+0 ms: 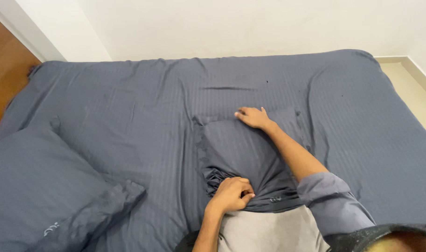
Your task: The person places a pillowcase over a pillow on a bed and pulls the fabric over the pillow, smoothing and adjusting the corners until the pillow is fully encased.
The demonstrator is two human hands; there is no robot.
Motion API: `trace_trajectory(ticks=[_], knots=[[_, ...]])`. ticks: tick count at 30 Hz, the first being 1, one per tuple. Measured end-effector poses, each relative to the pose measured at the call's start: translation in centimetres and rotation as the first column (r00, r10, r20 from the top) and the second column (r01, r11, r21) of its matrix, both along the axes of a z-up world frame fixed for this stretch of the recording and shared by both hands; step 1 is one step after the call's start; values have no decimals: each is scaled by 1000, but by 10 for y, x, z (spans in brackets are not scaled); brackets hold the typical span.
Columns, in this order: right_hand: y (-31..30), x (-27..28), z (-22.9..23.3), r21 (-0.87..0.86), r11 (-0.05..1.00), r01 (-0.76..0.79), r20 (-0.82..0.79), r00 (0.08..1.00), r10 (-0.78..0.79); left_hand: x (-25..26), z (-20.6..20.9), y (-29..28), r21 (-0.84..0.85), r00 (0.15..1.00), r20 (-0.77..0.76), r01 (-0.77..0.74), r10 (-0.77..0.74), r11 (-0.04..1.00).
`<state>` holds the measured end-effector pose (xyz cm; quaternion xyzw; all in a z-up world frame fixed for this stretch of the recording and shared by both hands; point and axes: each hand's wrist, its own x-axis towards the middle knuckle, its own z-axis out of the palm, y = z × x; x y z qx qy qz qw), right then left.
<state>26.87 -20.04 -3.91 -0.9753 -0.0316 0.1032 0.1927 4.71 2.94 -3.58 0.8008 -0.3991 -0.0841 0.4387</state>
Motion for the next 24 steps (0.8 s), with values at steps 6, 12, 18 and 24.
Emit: trace_trajectory(ticks=[6,12,18,24], knots=[[22,40,-21,-147,984,100,-405,901,-153,4,-3,4,-22,999,-42,4,-5,1000],[19,74,-66,-108,993,39,-432,898,-83,3,-3,4,-33,998,-63,-4,2,999],[18,57,-94,-45,996,76,-18,997,-77,0,-4,-1,-126,988,-41,-155,151,980],[4,36,-103,330,943,-42,557,815,-159,-4,-3,-10,-208,958,119,-232,260,950]])
